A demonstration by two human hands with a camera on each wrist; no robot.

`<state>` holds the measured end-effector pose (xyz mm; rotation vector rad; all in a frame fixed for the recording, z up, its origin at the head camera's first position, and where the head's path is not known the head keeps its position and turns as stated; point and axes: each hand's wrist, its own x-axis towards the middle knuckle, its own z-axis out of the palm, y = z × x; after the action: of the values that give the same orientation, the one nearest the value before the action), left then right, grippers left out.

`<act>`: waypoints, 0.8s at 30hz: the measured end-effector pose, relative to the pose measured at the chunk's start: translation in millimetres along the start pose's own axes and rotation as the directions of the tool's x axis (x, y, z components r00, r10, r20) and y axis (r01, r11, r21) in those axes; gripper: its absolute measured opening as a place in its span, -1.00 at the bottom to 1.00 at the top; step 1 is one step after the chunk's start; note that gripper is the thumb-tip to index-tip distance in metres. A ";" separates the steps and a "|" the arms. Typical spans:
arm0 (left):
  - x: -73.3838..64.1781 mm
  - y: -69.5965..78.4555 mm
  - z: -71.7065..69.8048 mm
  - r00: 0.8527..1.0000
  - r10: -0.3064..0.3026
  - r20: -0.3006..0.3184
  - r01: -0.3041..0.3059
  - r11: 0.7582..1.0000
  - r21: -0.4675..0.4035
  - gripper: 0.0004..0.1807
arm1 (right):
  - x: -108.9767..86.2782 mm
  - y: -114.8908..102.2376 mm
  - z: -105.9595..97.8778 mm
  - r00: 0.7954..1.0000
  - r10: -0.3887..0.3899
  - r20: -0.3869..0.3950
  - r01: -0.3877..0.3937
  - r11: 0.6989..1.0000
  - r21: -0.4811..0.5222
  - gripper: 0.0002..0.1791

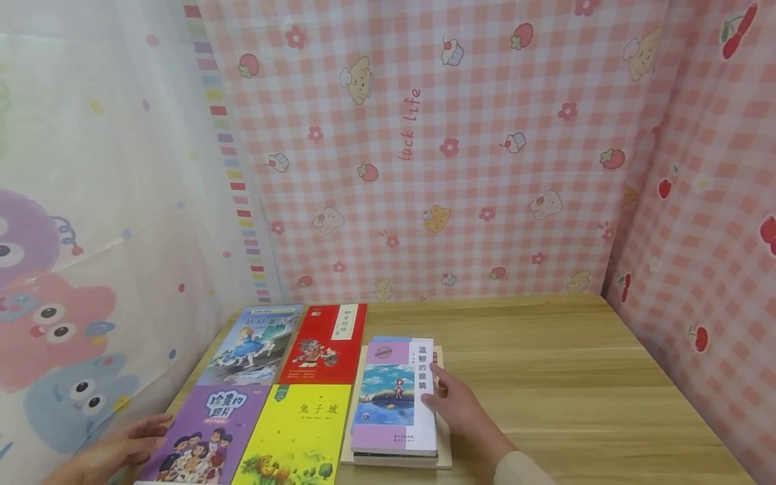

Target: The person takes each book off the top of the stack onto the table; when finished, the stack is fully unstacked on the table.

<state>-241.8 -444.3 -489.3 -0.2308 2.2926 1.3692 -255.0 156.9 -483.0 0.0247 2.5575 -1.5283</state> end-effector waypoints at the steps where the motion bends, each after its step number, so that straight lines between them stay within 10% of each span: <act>1: -0.7 4.0 2.8 0.999 -0.019 -0.051 0.020 1.000 0.018 -0.23 | 0.1 0.2 0.0 1.000 0.002 -0.001 -0.002 1.000 0.002 -0.29; 9: 0.6 27.4 16.2 0.993 -0.013 -0.119 0.012 1.000 -0.006 -0.16 | 1.8 0.3 0.2 1.000 0.005 -0.007 -0.005 1.000 -0.005 -0.28; 17: 8.2 61.3 46.2 0.992 0.121 -0.045 -0.124 0.990 -0.073 -0.21 | 0.2 0.1 1.5 0.997 -0.060 -0.055 0.059 0.998 -0.007 -0.29; 24: 24.9 100.5 83.1 0.963 0.267 0.043 -0.262 0.960 -0.097 -0.17 | -3.7 -2.1 5.3 0.996 -0.069 -0.060 0.068 0.998 -0.017 -0.21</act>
<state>-275.9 -320.7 -454.8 0.0903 2.2798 1.5902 -250.9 151.5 -483.1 -0.0189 2.6426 -1.5545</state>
